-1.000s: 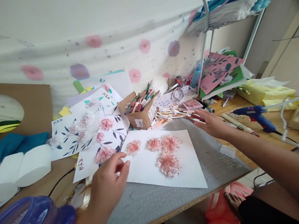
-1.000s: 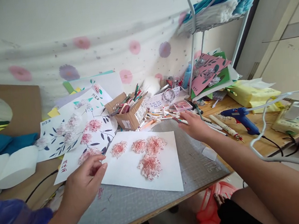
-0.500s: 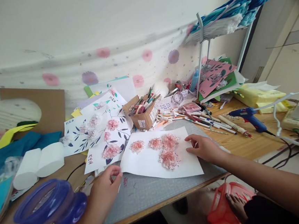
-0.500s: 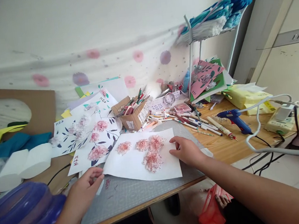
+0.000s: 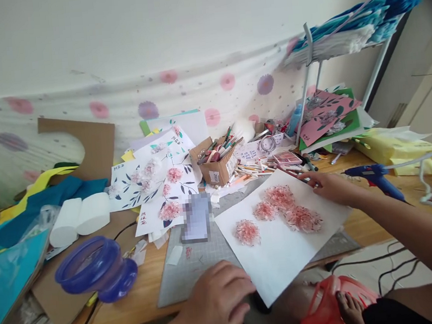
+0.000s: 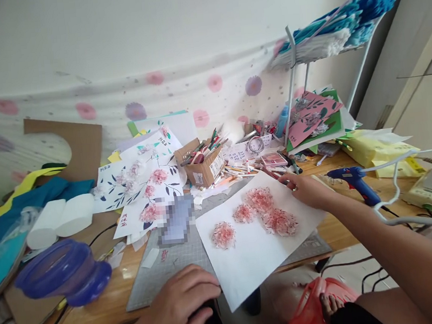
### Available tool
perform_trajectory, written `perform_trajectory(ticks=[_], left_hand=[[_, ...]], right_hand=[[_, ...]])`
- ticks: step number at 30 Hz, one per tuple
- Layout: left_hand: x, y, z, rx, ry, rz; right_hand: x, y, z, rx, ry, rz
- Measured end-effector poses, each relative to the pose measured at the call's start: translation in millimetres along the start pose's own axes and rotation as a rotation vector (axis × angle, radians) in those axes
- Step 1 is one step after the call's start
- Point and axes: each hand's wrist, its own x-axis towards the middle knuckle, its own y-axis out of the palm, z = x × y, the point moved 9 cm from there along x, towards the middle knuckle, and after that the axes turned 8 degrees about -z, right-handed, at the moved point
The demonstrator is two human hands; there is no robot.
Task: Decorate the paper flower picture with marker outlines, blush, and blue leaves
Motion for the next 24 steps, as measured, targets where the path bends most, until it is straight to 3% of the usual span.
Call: perform_trajectory(ticks=[6, 12, 15, 19, 24], left_hand=[[21.8, 36.0, -17.2, 0.188, 0.366, -0.025], [43.2, 62.7, -31.1, 0.284, 0.516, -0.119], [47.8, 65.6, -36.6, 0.252, 0.548, -0.133], [48.5, 69.2, -29.7, 0.183, 0.531, -0.153], [39.8, 86.0, -12.3, 0.14, 0.496, -0.097]], right_hand=[[51.7, 18.6, 22.3, -0.174, -0.071, 0.077], [82.4, 44.2, 46.3, -0.263, -0.069, 0.082], [86.7, 48.9, 60.8, -0.273, -0.085, 0.016], [93.4, 47.0, 69.3, -0.253, -0.119, -0.078], [100.2, 45.8, 61.5, -0.162, -0.205, -0.032]])
